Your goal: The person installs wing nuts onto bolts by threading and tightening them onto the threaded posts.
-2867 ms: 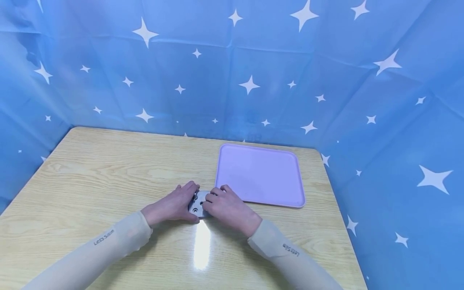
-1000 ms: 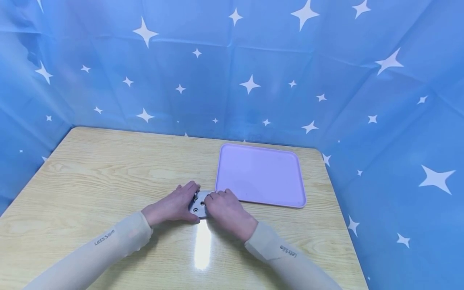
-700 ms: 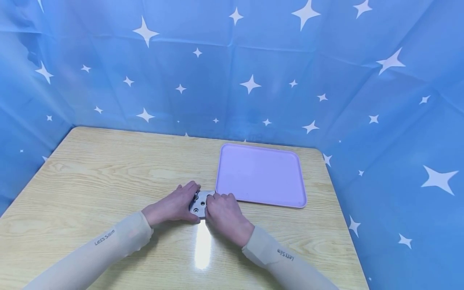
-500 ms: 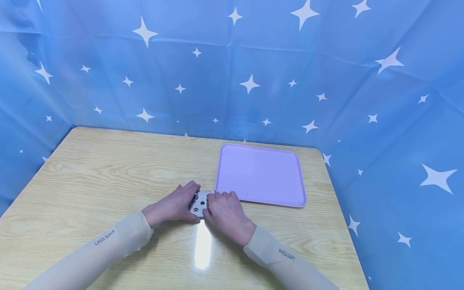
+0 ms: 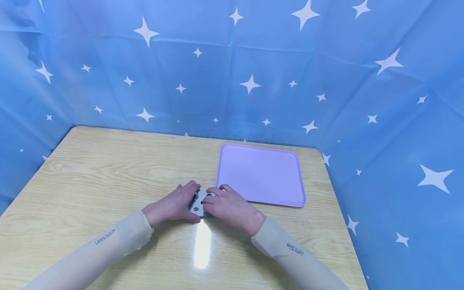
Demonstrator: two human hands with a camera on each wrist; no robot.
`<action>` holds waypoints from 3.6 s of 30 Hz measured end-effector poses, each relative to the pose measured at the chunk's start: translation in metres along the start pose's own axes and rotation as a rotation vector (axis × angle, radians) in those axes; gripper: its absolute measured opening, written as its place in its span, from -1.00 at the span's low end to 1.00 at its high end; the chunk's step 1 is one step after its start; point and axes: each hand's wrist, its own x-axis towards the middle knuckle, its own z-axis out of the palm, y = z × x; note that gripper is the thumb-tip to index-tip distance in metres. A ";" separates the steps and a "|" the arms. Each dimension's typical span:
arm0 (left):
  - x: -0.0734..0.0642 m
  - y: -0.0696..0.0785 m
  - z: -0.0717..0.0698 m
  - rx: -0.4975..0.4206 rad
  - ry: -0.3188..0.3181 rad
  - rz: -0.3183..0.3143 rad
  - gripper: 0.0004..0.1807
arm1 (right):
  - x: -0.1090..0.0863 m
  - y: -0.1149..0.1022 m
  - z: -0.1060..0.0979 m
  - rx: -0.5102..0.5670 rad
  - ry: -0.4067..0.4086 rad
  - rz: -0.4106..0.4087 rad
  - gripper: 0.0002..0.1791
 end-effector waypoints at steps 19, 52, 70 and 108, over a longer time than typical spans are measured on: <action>0.000 0.002 -0.001 0.002 -0.003 -0.017 -0.09 | 0.012 -0.013 0.019 0.022 0.108 0.214 -0.79; 0.001 0.002 0.000 0.014 -0.002 -0.021 -0.11 | -0.001 -0.004 0.002 -0.051 -0.025 0.067 -0.75; 0.001 0.002 0.000 0.010 -0.006 -0.036 -0.11 | 0.010 -0.004 0.014 -0.012 0.041 0.112 -0.85; -0.002 -0.002 0.002 0.016 -0.009 -0.049 -0.08 | -0.001 0.006 0.008 0.050 0.046 -0.068 -0.62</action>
